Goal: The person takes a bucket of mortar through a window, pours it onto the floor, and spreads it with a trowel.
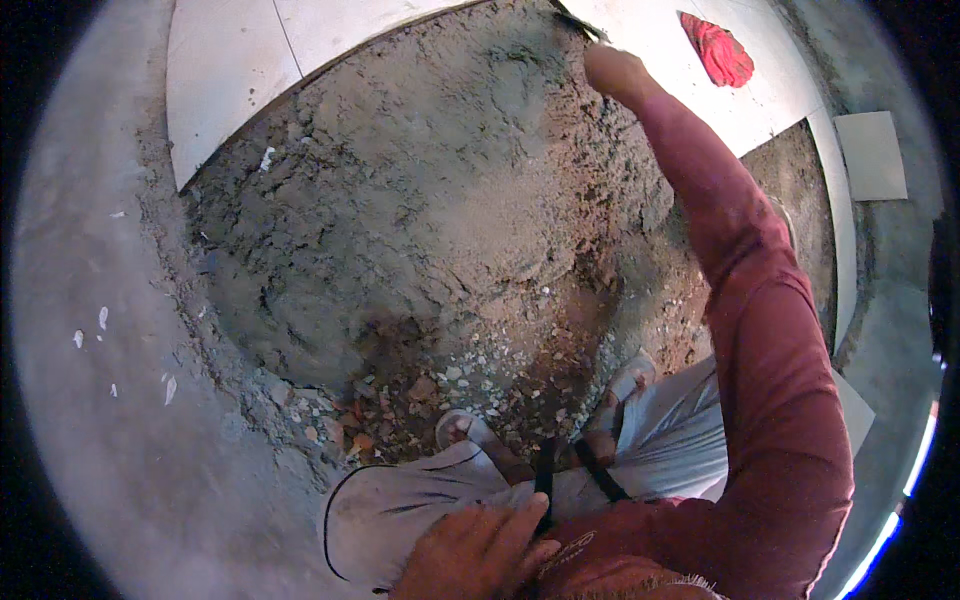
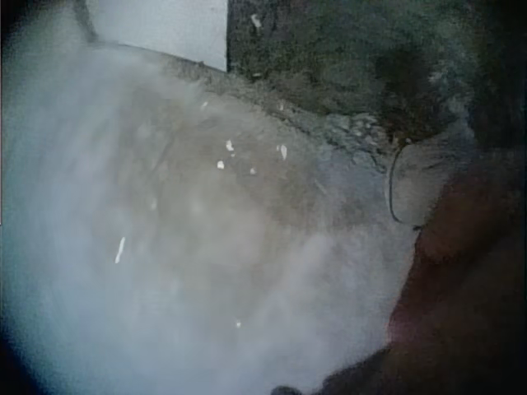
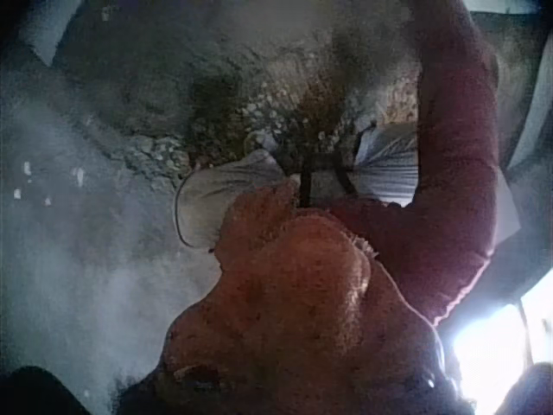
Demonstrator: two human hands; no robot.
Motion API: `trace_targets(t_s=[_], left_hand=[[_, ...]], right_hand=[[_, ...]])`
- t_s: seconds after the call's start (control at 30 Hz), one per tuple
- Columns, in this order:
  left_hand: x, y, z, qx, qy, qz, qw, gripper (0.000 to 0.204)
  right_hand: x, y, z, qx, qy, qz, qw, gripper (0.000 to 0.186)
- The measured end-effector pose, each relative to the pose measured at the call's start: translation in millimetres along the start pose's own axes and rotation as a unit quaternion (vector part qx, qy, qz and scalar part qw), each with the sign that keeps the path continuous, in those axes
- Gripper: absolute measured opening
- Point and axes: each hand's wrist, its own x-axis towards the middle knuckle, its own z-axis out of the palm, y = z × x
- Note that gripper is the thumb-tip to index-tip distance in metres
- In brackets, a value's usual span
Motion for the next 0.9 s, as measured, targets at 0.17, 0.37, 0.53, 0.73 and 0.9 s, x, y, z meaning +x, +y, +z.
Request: trace_targets(t_s=[0.17,0.37,0.53,0.73,0.9], left_hand=[[17,-10,-6,-0.051,0.058,0.057,0.995,0.053],[33,-21,-10,-0.088,0.022,0.105,0.990,0.049],[34,-40,4,-0.100,0.080,0.274,0.953,0.047],[15,-24,5,-0.050,0.066,0.237,0.968,0.050],[-5,-14,2,-0.031,0.019,0.156,0.987,0.054]], right_hand=[[-162,22,35,-0.041,-0.018,0.064,0.997,0.041],[-357,-7,53,0.086,0.028,0.097,0.991,0.049],[-371,-15,17,0.142,0.036,0.143,0.979,0.050],[-174,8,27,0.089,0.173,-0.044,0.980,0.048],[-65,-8,46,0.073,0.162,-0.057,0.982,0.043]])
